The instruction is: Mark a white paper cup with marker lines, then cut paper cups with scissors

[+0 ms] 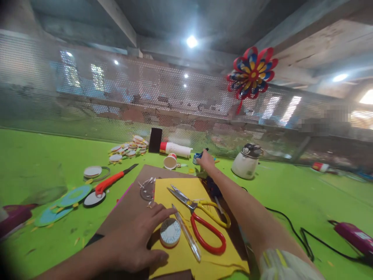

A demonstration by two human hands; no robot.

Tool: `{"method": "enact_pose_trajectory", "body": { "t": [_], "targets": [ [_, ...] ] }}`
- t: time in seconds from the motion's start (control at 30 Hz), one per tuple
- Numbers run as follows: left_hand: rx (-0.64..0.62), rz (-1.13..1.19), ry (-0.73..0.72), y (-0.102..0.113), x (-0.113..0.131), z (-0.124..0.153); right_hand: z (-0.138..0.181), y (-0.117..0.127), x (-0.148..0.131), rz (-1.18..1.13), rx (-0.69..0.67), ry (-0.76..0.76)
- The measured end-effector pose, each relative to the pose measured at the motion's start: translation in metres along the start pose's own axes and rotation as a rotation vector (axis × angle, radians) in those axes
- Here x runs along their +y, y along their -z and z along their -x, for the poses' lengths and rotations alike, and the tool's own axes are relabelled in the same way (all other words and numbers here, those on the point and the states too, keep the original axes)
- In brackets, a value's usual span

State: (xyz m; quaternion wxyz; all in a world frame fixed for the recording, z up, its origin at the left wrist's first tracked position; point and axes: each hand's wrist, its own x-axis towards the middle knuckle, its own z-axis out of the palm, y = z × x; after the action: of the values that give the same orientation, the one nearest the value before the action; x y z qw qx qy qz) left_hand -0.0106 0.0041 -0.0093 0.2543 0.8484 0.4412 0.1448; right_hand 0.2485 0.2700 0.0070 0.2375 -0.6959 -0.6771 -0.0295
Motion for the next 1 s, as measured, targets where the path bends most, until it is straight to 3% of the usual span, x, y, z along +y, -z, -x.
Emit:
{"method": "enact_pose_trajectory", "body": {
  "t": [0.27, 0.47, 0.7, 1.0],
  "targets": [
    [0.047, -0.002, -0.063, 0.009, 0.004, -0.001, 0.101, 0.043, 0.010, -0.070, 0.061, 0.138],
    [0.053, -0.094, -0.077, 0.014, 0.006, 0.000, 0.168, 0.053, 0.020, -0.187, 0.090, 0.259],
    [0.001, -0.065, -0.049, 0.010, -0.005, -0.008, 0.178, 0.042, 0.032, -0.338, 0.191, 0.279],
    [-0.030, -0.097, -0.056, 0.010, 0.001, -0.011, 0.191, 0.051, 0.033, -0.540, 0.243, 0.300]
  ]
}}
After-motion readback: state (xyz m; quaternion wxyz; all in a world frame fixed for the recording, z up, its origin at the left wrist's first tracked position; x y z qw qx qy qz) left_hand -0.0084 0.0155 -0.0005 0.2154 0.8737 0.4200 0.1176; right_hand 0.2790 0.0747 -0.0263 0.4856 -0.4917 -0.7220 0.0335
